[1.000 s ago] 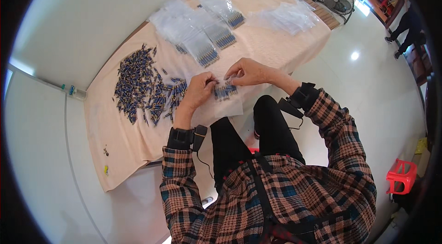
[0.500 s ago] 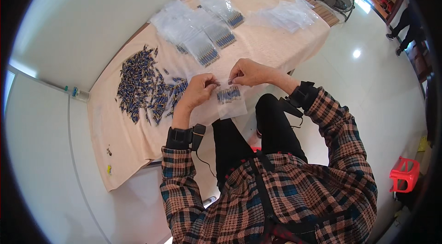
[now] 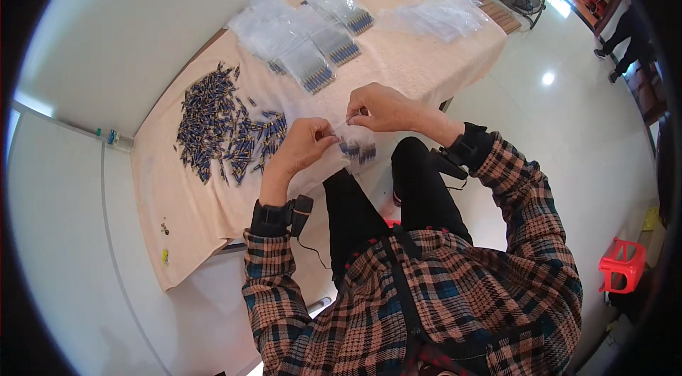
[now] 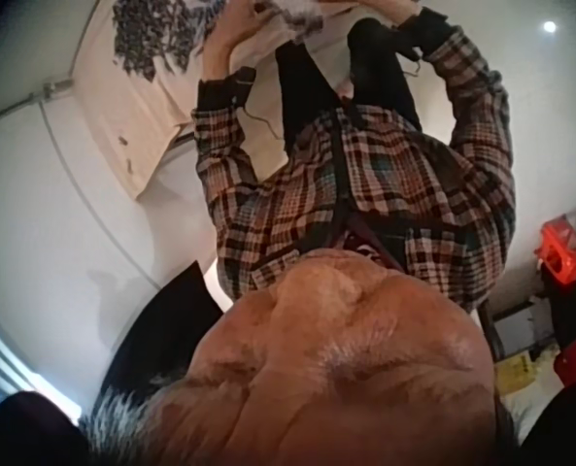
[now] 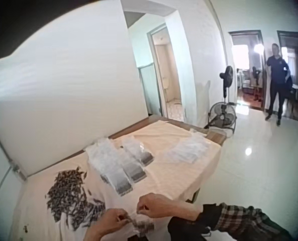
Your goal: The person picks up small blue and gold components from a pile, arranges them into rows, and slides them into small plastic bags.
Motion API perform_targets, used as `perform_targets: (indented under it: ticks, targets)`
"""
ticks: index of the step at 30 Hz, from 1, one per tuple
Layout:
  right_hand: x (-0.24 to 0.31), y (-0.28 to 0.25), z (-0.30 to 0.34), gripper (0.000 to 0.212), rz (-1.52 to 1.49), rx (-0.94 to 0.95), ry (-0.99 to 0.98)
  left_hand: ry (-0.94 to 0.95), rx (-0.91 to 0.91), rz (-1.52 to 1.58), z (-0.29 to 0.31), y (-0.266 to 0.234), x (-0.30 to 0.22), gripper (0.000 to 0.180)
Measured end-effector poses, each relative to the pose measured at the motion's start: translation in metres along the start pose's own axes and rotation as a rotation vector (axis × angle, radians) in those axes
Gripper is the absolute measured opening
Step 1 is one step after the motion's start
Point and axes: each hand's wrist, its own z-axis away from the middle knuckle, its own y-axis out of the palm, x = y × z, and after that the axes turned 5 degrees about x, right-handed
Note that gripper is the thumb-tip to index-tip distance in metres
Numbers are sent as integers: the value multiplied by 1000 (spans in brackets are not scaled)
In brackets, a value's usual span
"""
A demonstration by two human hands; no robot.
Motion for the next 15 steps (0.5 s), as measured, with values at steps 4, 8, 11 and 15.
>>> perform_targets:
  ticks: [4, 8, 11, 15]
  targets:
    - [12, 2, 4, 13, -54, 9, -21, -12, -6, 10, 7, -5, -2, 11]
    - [19, 3, 4, 11, 66, 19, -17, -2, -67, 12, 15, 3, -3, 10]
    - [17, -1, 1, 13, 18, 37, -120, 28, -134, 131, 18, 12, 4, 11]
    - [23, -5, -5, 18, -385, 128, -10, 106, -264, 466, 24, 27, 9, 25]
